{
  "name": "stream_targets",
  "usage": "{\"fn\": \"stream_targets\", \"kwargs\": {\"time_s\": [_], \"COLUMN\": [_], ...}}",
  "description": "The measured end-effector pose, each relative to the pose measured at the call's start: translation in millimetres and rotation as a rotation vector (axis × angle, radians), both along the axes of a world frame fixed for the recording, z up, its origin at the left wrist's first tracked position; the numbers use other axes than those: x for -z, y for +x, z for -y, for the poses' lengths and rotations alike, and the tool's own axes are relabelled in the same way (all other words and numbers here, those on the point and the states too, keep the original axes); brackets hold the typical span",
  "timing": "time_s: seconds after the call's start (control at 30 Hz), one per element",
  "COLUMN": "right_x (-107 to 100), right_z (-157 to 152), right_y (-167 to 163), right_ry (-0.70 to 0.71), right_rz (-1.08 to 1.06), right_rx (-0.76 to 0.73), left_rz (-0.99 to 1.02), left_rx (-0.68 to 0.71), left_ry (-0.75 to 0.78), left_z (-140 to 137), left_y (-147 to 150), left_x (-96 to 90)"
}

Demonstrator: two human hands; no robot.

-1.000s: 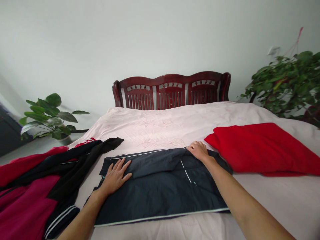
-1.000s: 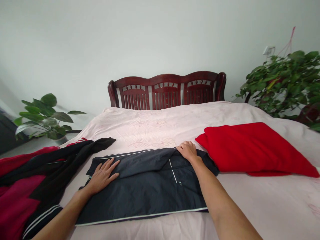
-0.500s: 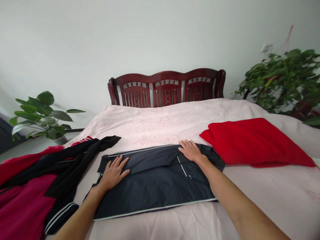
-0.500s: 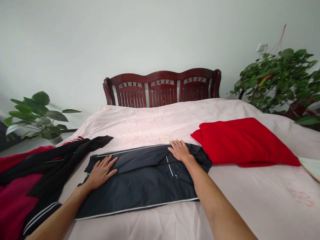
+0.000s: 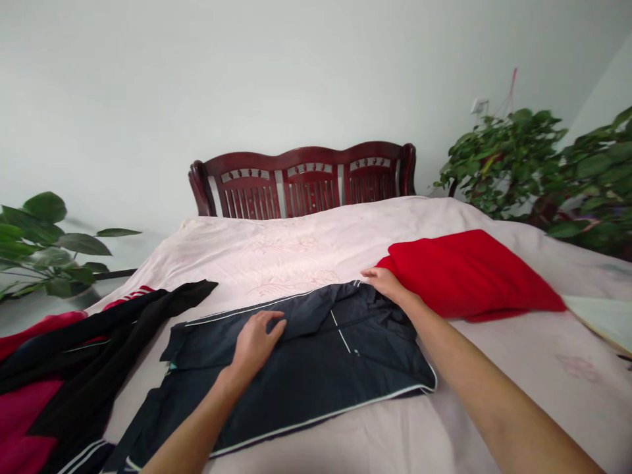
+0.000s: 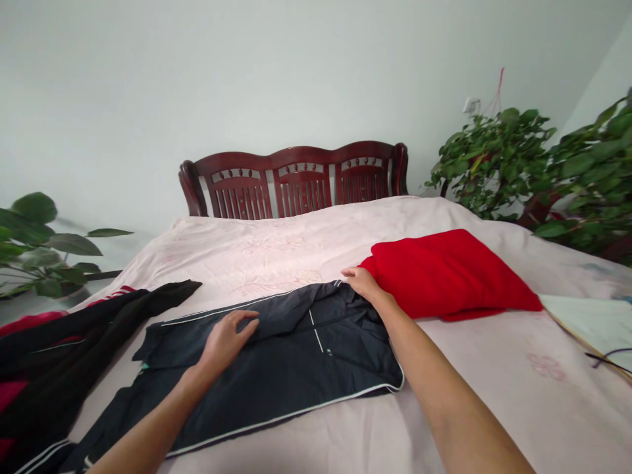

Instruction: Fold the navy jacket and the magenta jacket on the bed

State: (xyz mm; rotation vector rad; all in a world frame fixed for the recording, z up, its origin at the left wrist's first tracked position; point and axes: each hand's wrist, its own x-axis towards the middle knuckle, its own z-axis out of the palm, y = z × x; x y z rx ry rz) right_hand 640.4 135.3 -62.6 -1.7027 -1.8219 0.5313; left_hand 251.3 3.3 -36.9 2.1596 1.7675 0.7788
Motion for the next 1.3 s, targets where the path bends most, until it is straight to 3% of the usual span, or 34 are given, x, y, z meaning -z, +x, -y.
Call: {"fn": "stream_targets", "kwargs": {"time_s": [0.17, 0.3, 0.67, 0.9, 1.1, 1.3], "right_x": [2.4, -2.7, 0.2, 0.5, -8.7, -3.1], "right_z": [-3.2, 0.2, 8.4, -6.8, -6.7, 5.2], "right_y": [-16.8, -30.7, -54.7, -56.3, -60.2, -78.1], "right_ry": [0.011, -0.014, -0.150, -0.247, -0.241, -0.110], "right_rz": [0.049, 0.115, 0.071, 0.085, 0.160, 0.363], "right_rx": [0.001, -0.012, -0.095, -0.089, -0.149, 0.032], "left_rz": [-0.133, -0.340, -0.352, -0.446, -0.444, -0.441], "left_rx": [0.034, -0.034, -0.024, 0.112, 0.180, 0.239], "left_ry": [0.078, 0.081, 0.011, 0.009, 0.020, 0.010], "left_z": [-4.7, -10.4, -19.1, -16.2, -13.1, -7.2], "left_y": [96.7, 122.9, 105.3, 97.3, 92.5, 89.7], "left_x": [-1.7, 12.8, 22.7, 28.2, 28.3, 29.2]}}
